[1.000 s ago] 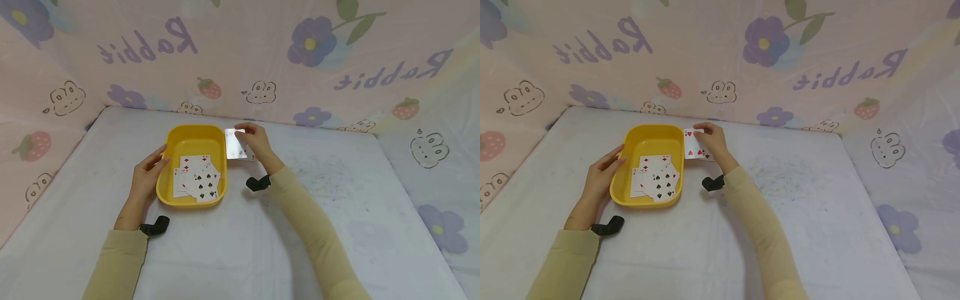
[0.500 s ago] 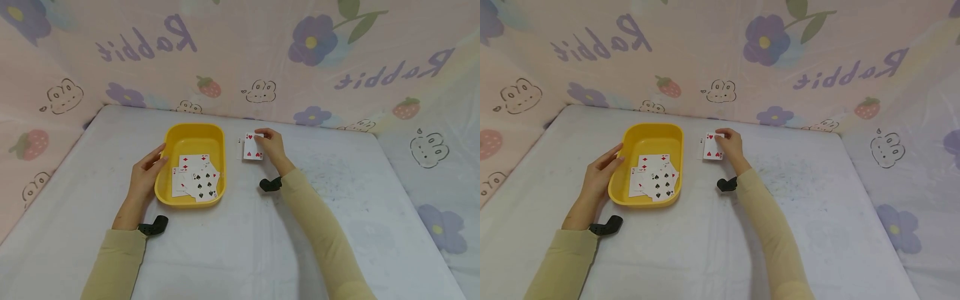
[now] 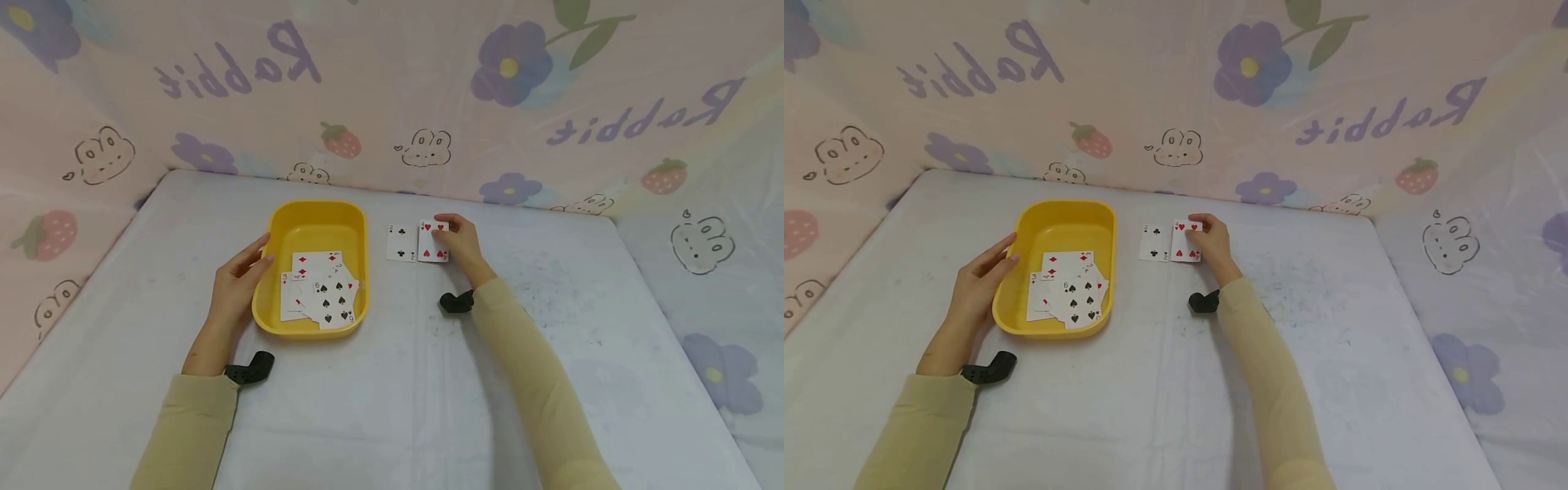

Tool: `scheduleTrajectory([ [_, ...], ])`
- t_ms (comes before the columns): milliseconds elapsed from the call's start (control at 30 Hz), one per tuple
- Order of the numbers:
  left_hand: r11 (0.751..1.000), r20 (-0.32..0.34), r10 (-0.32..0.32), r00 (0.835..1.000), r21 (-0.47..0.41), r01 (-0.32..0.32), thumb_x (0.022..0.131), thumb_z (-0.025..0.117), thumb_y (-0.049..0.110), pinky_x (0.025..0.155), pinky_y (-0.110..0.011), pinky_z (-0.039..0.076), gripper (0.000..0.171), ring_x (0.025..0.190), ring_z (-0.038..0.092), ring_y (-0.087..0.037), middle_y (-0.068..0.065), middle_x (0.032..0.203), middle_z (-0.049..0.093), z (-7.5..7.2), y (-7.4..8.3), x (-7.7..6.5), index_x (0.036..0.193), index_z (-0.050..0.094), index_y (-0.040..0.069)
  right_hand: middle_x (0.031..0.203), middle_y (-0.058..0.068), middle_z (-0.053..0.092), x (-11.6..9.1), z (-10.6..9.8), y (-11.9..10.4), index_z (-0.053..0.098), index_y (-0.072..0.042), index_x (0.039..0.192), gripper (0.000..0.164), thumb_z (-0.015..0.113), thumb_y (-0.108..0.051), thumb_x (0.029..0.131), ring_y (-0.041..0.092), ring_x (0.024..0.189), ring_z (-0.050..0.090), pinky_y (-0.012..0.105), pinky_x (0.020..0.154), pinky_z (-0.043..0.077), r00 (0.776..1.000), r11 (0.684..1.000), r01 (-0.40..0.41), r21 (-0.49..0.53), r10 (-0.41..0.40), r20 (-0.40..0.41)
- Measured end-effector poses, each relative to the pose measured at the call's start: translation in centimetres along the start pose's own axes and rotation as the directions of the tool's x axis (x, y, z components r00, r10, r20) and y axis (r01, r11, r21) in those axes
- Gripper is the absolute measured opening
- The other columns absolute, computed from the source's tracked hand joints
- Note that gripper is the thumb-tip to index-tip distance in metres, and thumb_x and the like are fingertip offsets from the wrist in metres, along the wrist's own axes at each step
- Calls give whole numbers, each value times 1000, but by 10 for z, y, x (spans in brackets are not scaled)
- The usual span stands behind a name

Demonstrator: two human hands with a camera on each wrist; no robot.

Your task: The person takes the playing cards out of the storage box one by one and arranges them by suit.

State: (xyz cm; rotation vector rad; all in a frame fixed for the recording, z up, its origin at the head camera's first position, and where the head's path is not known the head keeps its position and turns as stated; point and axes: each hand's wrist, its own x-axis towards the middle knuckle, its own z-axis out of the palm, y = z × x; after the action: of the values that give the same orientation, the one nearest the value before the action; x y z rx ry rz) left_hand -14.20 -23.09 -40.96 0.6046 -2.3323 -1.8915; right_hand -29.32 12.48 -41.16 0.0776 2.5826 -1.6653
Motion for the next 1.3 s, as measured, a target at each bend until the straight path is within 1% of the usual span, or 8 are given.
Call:
scheduleTrajectory([
  [133, 1000, -2, 0, 1000, -4, 0, 94, 57, 44, 106, -25, 42, 43, 131, 38, -17, 0, 149, 41, 1, 0, 0, 136, 49, 45, 128, 17, 56, 1, -6, 5, 58, -3, 127, 41, 62, -5, 86, 26, 115, 50, 38, 103, 41, 1000, 998, 17, -62, -16, 17],
  [400, 1000, -4, 0, 1000, 6, 0, 94, 57, 46, 107, -27, 41, 43, 131, 37, -17, 0, 149, 41, 1, 0, -1, 136, 49, 46, 120, 18, 54, 0, -7, 9, 59, -3, 126, 39, 62, -8, 87, 26, 104, 44, 39, 94, 41, 1000, 979, 19, -205, -23, -17],
  [667, 1000, -6, -6, 1000, 9, 6, 94, 56, 45, 107, -27, 41, 43, 131, 37, -17, 0, 149, 41, 0, 0, -1, 136, 48, 46, 133, 17, 51, -3, -5, 5, 62, -3, 123, 37, 64, -8, 87, 30, 123, 45, 43, 109, 35, 999, 965, 2, -262, -15, -48],
  [867, 1000, 7, 23, 1000, -16, -23, 94, 58, 42, 97, -16, 46, 44, 130, 39, -18, -3, 147, 42, -1, 0, -2, 138, 49, 41, 132, 16, 54, -10, 1, -4, 65, -5, 120, 35, 64, -12, 85, 36, 127, 39, 50, 110, 26, 995, 943, -12, -332, -22, -98],
  [933, 999, 12, 32, 999, -17, -32, 94, 58, 41, 94, -14, 46, 45, 130, 39, -18, -4, 147, 42, -2, 1, -2, 138, 49, 41, 132, 17, 54, -12, 5, -11, 65, -5, 120, 36, 62, -12, 85, 36, 127, 40, 50, 109, 29, 994, 950, -10, -311, -25, -107],
  [1033, 999, 16, 37, 999, -16, -37, 94, 57, 41, 96, -16, 46, 45, 131, 39, -18, -3, 148, 42, -2, 1, -2, 139, 48, 40, 134, 16, 54, -15, 12, -24, 63, -5, 122, 36, 61, -13, 87, 34, 130, 41, 46, 109, 34, 996, 973, -12, -229, -9, -92],
  [1133, 999, 12, 33, 999, -14, -33, 94, 57, 41, 102, -22, 44, 45, 132, 38, -18, -3, 149, 41, -3, 2, -2, 139, 48, 40, 133, 14, 55, -17, 22, -37, 63, -4, 121, 36, 63, -12, 87, 30, 128, 45, 42, 106, 40, 997, 995, -48, -91, 41, -73],
  [1300, 1000, 14, 24, 1000, -20, -24, 95, 57, 42, 105, -25, 43, 45, 132, 37, -17, -2, 149, 41, -2, 1, -2, 138, 48, 41, 127, 12, 58, -21, 41, -54, 64, -2, 120, 36, 64, -9, 85, 26, 114, 52, 37, 99, 45, 993, 991, -108, 81, 112, -41],
])
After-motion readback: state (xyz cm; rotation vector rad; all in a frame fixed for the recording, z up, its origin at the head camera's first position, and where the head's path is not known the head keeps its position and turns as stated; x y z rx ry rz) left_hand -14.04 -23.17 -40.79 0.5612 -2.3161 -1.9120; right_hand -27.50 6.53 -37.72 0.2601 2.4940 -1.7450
